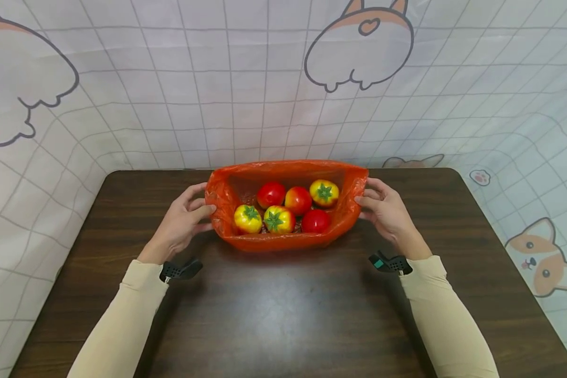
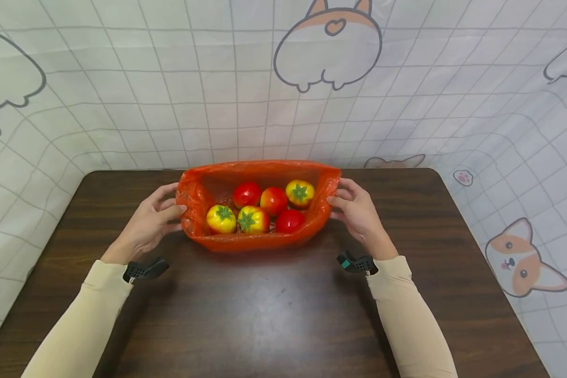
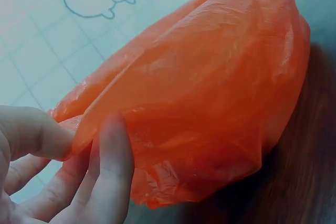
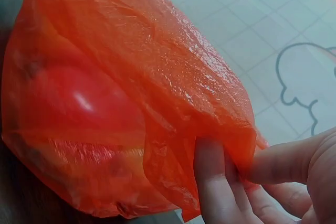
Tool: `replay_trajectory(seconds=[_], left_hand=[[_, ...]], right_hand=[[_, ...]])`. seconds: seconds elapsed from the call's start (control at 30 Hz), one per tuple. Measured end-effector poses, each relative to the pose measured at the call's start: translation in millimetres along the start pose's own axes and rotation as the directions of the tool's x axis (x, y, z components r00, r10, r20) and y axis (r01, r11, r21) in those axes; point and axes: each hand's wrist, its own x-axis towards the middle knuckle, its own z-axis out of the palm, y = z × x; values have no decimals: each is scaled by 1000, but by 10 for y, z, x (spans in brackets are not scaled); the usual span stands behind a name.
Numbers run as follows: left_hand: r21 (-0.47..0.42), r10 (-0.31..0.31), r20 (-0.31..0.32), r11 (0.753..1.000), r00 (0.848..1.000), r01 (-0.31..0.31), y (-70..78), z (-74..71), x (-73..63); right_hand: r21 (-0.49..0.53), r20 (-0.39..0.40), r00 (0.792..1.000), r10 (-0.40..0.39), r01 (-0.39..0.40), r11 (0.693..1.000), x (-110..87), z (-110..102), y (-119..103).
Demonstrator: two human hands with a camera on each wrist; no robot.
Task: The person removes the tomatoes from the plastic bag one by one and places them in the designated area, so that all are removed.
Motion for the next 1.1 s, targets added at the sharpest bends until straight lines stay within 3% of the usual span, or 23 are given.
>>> replay_trajectory(seconds=[0.4, 0.63, 1.1], left_hand=[[-59, -10, 30, 998, 1000, 11, 11, -97, -243], [-61, 25, 63, 998, 998, -21, -40, -212, -366], [-78, 27, 75, 997, 997, -21, -100, -465, -687]], right_hand=[[9, 43, 999, 9, -9, 1000, -115, 124, 47], [25, 77, 997, 16, -18, 1000, -167, 246, 90], [54, 128, 992, 26, -33, 998, -315, 515, 255]])
